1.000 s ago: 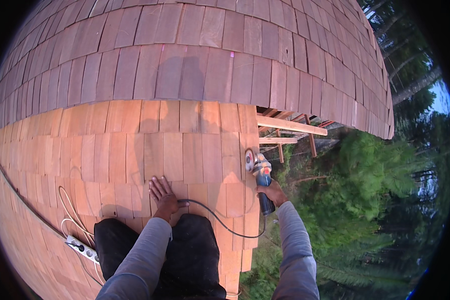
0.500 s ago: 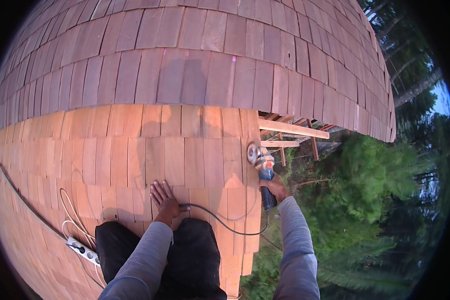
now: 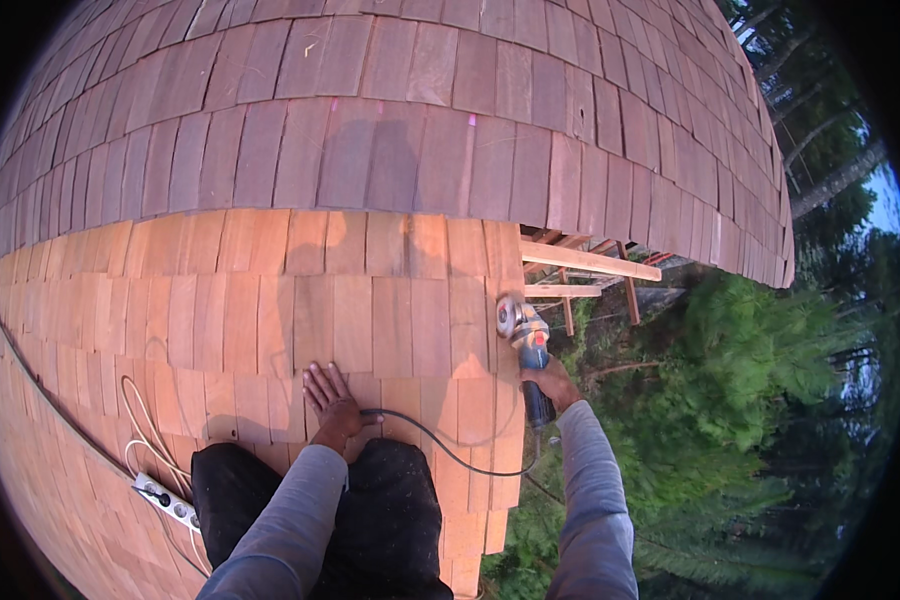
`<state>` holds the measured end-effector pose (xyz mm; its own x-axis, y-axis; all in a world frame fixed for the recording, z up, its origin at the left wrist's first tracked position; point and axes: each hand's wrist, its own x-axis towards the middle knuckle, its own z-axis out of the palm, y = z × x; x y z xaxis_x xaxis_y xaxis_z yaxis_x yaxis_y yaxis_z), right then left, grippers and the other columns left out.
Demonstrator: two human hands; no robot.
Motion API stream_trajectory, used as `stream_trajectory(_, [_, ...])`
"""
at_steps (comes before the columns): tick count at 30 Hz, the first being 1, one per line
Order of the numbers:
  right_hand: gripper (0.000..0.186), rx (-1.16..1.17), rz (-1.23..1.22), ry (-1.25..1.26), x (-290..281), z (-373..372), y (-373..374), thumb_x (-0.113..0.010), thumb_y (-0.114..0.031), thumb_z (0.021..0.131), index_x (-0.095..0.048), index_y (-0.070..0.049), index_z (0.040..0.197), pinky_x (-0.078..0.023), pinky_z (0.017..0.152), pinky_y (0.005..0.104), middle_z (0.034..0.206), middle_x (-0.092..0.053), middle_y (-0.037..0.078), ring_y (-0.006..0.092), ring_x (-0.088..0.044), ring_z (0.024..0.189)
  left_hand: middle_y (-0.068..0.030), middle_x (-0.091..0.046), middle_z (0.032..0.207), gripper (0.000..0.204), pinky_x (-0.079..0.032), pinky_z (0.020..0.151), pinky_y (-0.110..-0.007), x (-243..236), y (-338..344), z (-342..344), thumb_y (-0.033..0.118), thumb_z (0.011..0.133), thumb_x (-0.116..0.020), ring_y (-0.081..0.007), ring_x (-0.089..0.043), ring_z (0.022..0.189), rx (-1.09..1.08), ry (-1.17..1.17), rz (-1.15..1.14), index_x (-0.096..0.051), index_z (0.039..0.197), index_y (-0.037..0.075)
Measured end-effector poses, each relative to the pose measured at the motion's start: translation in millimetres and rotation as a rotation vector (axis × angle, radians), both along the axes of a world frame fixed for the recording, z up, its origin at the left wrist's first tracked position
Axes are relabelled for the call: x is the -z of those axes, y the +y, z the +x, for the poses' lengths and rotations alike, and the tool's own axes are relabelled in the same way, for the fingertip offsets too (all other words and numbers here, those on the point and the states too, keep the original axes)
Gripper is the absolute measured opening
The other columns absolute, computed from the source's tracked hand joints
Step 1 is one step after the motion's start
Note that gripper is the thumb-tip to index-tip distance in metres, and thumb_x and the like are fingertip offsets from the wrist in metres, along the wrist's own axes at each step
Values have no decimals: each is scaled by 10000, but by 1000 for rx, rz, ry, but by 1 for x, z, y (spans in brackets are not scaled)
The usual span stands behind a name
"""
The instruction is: The person uses an angle grinder to smooth the edge of a wooden roof shingle, then places and adjusts shingles on a curved roof. They use red tape to mark alignment and continue smoothing edges with the grinder.
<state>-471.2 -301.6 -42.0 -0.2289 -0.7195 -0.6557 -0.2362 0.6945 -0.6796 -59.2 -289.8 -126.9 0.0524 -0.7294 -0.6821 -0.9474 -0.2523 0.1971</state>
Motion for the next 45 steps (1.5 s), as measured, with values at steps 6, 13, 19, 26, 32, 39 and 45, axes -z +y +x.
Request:
stream_trajectory(6, [374,22,-7,16,-5,0,-13,-803,-111,735,-629,-4,1048,-589,640,369,834,-679,89,213,-685,677,-354,313,1599,1627,126,1206,-626,0,-1,0,720,625,-853,-494,304,1493,6,2,21,244,1563,-30])
stream_trajectory(13, [319,50,-45,16,-4,-1,-29,-801,-100,732,-673,-26,1014,-568,642,351,836,-688,71,189,-671,678,-349,317,1600,1617,126,1211,-614,-5,-2,0,701,633,-861,-483,304,1496,-7,-1,24,242,1565,-27])
stream_trajectory(19, [314,44,-16,-10,-1,-7,-37,-800,-105,735,-670,-17,1007,-563,645,348,837,-688,75,188,-669,680,-348,309,1604,1611,125,1210,-620,-7,-2,1,688,631,-870,-498,296,1495,-12,24,33,225,1572,-27])
stream_trajectory(26, [322,19,-46,-33,1,-7,-32,-795,-108,744,-658,-15,1020,-563,642,347,828,-677,72,190,-665,676,-338,261,1629,1558,111,1216,-617,-14,-4,0,758,657,-797,-494,262,1513,13,-13,51,183,1596,-7])
stream_trajectory(32, [337,20,-9,9,0,-3,-24,-801,-111,746,-647,-16,1029,-566,643,347,833,-675,74,191,-669,681,-339,229,1640,1536,101,1218,-623,-16,-1,0,759,658,-792,-497,238,1520,15,-9,23,139,1607,-11])
stream_trajectory(39, [337,15,9,-11,-2,-4,-34,-803,-111,749,-644,-13,1029,-564,624,347,817,-674,75,196,-675,667,-337,229,1641,1528,111,1214,-627,-9,2,0,717,660,-822,-500,243,1518,-9,12,-11,127,1611,-11])
stream_trajectory(45, [309,46,-28,-25,-6,-3,-38,-796,-107,750,-652,-16,1008,-558,608,347,805,-675,74,194,-672,653,-350,297,1608,1605,125,1205,-631,-3,1,0,704,626,-862,-493,293,1499,-19,36,-8,211,1585,-8])
